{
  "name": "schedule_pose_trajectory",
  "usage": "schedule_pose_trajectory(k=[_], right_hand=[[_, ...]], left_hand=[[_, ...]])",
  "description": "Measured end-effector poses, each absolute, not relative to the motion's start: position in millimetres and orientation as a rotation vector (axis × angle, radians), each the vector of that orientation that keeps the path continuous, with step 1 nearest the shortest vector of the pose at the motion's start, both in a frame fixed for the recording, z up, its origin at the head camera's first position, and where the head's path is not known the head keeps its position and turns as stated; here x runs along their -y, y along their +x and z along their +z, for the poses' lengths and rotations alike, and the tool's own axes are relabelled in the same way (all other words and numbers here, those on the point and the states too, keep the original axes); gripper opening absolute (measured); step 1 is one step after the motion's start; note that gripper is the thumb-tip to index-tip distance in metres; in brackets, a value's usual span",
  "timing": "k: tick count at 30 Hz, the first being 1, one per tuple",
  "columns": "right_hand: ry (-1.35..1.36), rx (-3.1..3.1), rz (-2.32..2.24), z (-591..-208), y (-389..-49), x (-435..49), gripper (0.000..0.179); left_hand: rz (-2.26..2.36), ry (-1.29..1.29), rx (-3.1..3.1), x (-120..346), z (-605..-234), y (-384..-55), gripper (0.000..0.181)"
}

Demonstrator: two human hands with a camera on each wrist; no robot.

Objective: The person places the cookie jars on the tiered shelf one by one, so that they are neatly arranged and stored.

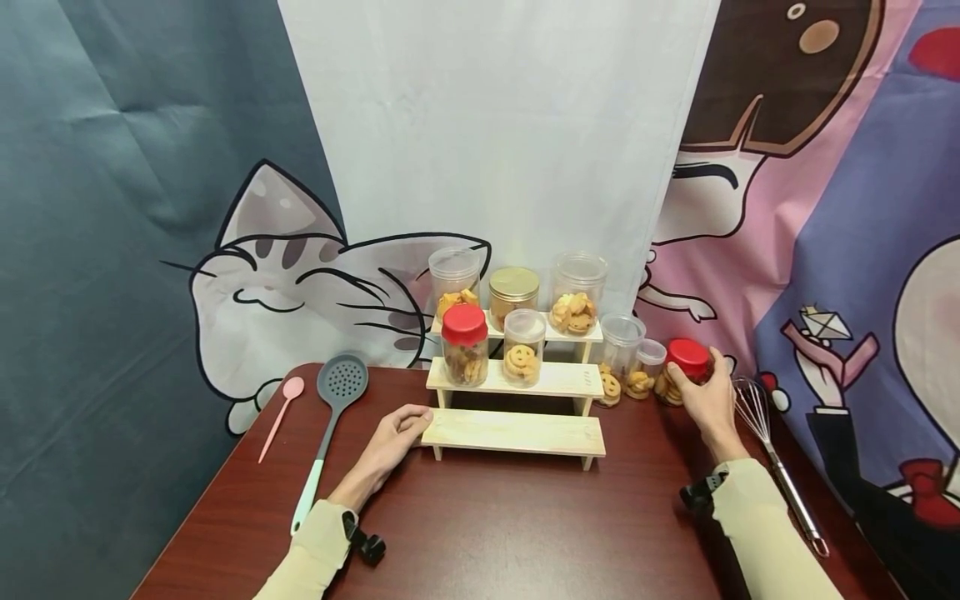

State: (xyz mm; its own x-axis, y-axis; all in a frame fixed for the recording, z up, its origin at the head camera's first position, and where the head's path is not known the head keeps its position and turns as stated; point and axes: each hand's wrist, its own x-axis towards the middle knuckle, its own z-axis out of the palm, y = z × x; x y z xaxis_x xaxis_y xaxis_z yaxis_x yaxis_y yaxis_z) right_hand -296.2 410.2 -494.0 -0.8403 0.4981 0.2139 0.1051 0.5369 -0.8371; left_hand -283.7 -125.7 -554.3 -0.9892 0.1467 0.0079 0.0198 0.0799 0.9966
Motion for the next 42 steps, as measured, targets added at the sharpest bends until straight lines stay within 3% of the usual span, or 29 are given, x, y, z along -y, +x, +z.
schedule_pose_trajectory(k=[19,34,42], right_hand=[[-0.583,2.272,1.214,-510,-287,-410,0.084],[-0.464,2.134,1.258,-523,-267,-399,0.071],[-0.266,2.055,1.303,-502,-253,-382,0.067]], left_hand=[[2.087,0.206,-2.228,125,-553,-282,0.036],[2.092,0.179,-2.213,125,-557,-284,0.034],[2.089,0.183,-2.221,125,-556,-284,0.034]])
